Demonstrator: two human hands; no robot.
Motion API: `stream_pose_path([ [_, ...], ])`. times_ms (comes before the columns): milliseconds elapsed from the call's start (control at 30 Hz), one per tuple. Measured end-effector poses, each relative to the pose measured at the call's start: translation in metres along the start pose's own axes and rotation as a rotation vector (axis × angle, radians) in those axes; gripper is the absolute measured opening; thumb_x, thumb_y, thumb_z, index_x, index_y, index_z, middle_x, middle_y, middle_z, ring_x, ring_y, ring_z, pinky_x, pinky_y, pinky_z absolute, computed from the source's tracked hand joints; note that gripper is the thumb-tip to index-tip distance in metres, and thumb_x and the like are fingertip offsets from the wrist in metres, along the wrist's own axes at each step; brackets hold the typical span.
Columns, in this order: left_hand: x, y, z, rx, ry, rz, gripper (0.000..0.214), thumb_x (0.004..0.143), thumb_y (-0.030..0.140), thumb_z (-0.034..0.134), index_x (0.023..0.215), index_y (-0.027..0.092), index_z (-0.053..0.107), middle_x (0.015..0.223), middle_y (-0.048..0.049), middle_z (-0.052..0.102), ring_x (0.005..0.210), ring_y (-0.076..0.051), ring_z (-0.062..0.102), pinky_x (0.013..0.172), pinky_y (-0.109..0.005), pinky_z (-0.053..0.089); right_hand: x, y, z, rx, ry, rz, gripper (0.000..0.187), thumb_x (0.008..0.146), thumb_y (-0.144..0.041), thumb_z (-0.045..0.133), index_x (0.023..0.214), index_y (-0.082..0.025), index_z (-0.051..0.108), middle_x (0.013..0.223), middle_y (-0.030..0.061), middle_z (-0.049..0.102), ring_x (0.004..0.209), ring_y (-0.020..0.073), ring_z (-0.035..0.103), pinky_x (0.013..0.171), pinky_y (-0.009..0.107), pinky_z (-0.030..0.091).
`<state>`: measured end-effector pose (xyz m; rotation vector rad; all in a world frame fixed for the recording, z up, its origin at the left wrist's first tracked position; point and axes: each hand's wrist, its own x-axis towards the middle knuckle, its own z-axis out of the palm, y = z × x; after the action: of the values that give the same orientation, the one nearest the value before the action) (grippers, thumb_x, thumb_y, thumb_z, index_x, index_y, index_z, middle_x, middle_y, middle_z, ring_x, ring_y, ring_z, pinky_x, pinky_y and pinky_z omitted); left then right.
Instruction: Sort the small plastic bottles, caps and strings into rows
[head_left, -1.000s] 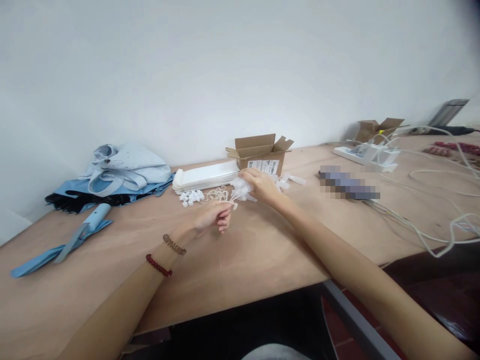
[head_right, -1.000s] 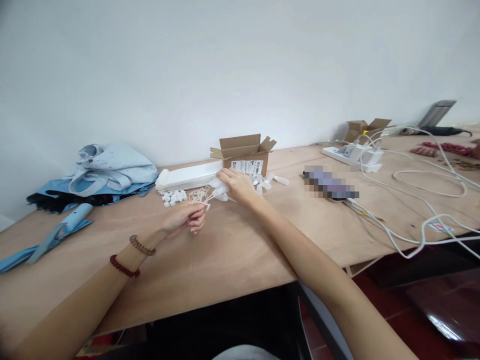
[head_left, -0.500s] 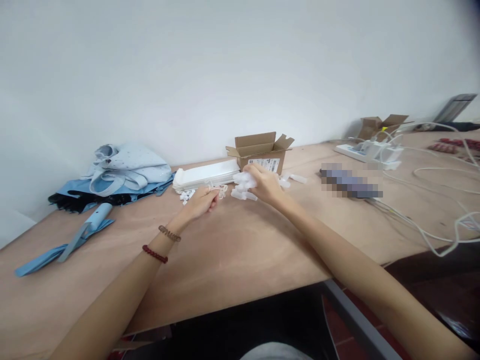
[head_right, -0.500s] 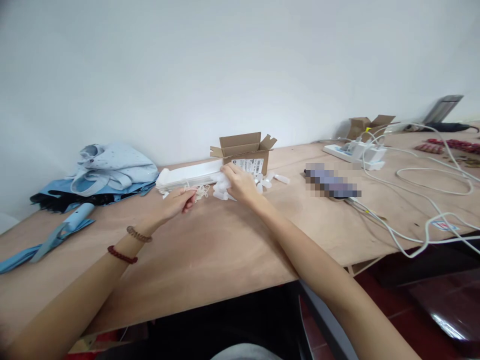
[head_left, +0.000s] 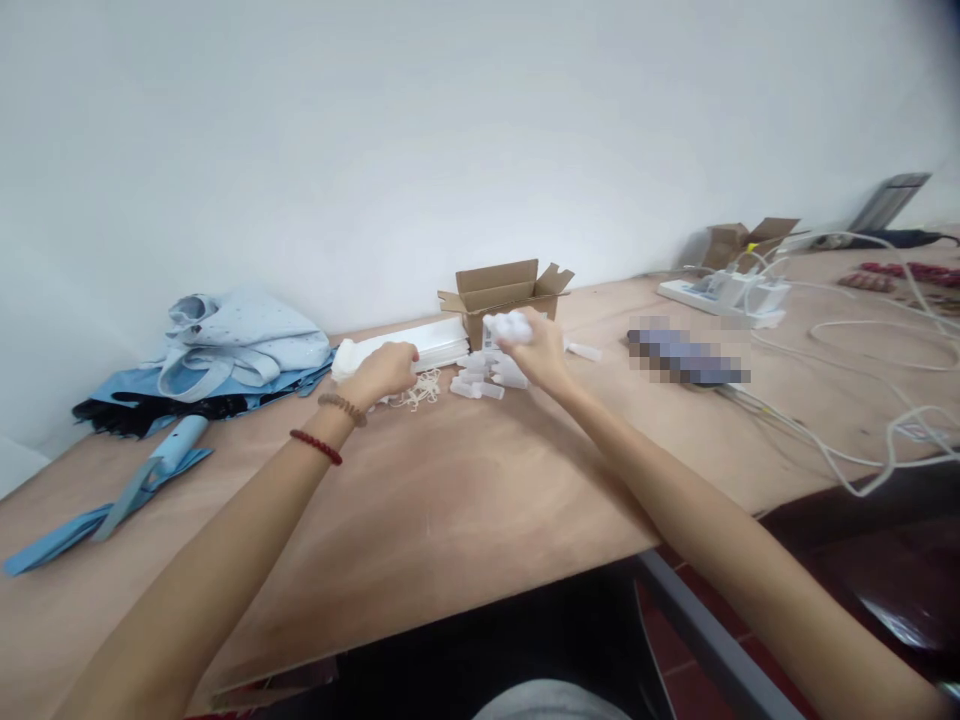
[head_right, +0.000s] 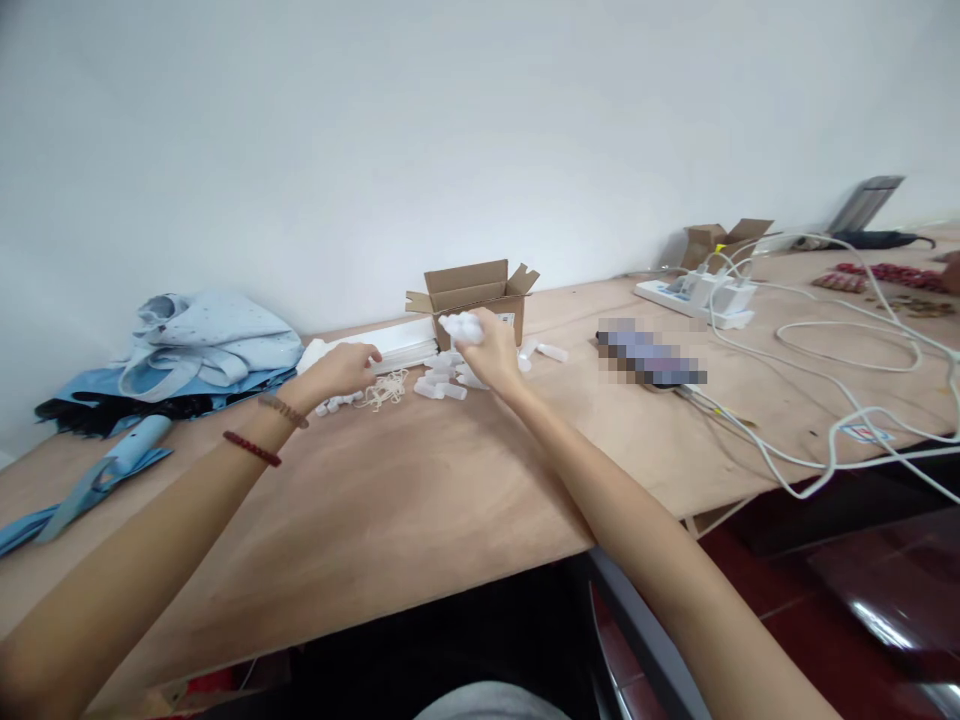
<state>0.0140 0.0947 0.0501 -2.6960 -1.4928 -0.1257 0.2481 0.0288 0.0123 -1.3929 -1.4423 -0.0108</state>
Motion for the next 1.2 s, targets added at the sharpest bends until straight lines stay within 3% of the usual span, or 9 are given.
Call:
stream_pose_path([
  [100,-0.016,0.004,0.020,0.009,0.139,0.095,0.035,0.080,0.025,0.047,0.111,0.016,0.063,0.099,-0.0139,0.061,0.089,-0.027,0.059,0.077,-0.035,0.045,0.008,0.001,-0.004,0.243,0.032,0.313,0.024,0.069,-0.033,0.062,0.086,-0.018,0.058,0.083,0.0066,0.066,0.074,0.0219,0.061,0.063,0.034,0.051],
  [200,-0.022,0.005,0.039,-0.082,0.088,0.192,0.033,0.085,0.034,0.046,0.109,0.022,0.065,0.098,-0.0101,0.058,0.086,-0.025,0.058,0.078,-0.036,0.045,0.012,0.009,-0.006,0.278,0.033,0.389,0.022,0.068,-0.034,0.062,0.082,-0.018,0.057,0.080,0.0073,0.065,0.072,0.0215,0.061,0.059,0.033,0.050],
  [300,-0.021,0.007,0.049,-0.088,0.138,0.156,0.030,0.084,0.030,0.047,0.105,0.022,0.067,0.105,-0.0107,0.054,0.087,-0.025,0.056,0.076,-0.037,0.046,0.011,0.017,-0.004,0.070,0.045,0.280,0.023,0.066,-0.032,0.061,0.085,-0.018,0.057,0.084,0.0063,0.066,0.078,0.0228,0.061,0.067,0.035,0.049],
  [400,-0.019,0.019,0.051,-0.043,0.297,0.159,0.028,0.084,0.024,0.048,0.103,0.019,0.068,0.109,-0.0141,0.053,0.102,-0.030,0.050,0.084,-0.042,0.044,0.007,0.021,0.001,-0.136,-0.010,0.142,0.024,0.066,-0.029,0.060,0.088,-0.018,0.057,0.087,0.0071,0.066,0.082,0.0250,0.060,0.072,0.036,0.047],
  [500,-0.021,0.041,0.054,-0.057,0.455,0.196,0.027,0.087,0.024,0.046,0.105,0.017,0.065,0.114,-0.0156,0.053,0.114,-0.033,0.042,0.094,-0.048,0.038,0.003,0.022,0.006,-0.205,-0.113,0.064,0.025,0.068,-0.028,0.058,0.091,-0.018,0.057,0.088,0.0082,0.066,0.083,0.0261,0.061,0.072,0.036,0.047],
  [667,-0.022,0.075,0.070,-0.245,0.489,0.282,0.049,0.085,0.039,0.055,0.125,0.013,0.045,0.119,-0.0138,0.050,0.111,-0.028,0.044,0.095,-0.042,0.039,0.000,0.026,0.013,-0.279,-0.197,-0.041,0.030,0.068,-0.024,0.057,0.096,-0.017,0.057,0.096,0.0108,0.066,0.091,0.0280,0.060,0.076,0.037,0.047],
  [900,-0.011,0.094,0.076,-0.200,0.460,0.250,0.031,0.087,0.037,0.051,0.106,0.013,0.053,0.109,-0.0134,0.052,0.107,-0.029,0.044,0.092,-0.044,0.038,0.001,0.033,0.014,-0.296,-0.156,-0.045,0.030,0.069,-0.027,0.054,0.097,-0.018,0.055,0.094,0.0107,0.066,0.087,0.0280,0.060,0.074,0.038,0.046],
  [1033,-0.005,0.098,0.075,-0.267,0.531,0.198,0.055,0.083,0.041,0.057,0.125,0.010,0.040,0.123,-0.0177,0.047,0.116,-0.031,0.041,0.096,-0.046,0.037,0.000,0.030,0.013,-0.299,-0.176,-0.064,0.028,0.070,-0.027,0.054,0.097,-0.017,0.055,0.095,0.0116,0.065,0.088,0.0283,0.059,0.074,0.038,0.046],
  [1200,0.004,0.099,0.083,-0.347,0.589,0.215,0.098,0.069,0.050,0.070,0.140,0.010,0.016,0.143,-0.0242,0.027,0.134,-0.037,0.023,0.107,-0.051,0.026,-0.001,0.029,0.019,-0.296,-0.279,-0.114,0.037,0.068,-0.022,0.059,0.105,-0.014,0.056,0.099,0.0129,0.065,0.096,0.0299,0.057,0.080,0.040,0.045],
])
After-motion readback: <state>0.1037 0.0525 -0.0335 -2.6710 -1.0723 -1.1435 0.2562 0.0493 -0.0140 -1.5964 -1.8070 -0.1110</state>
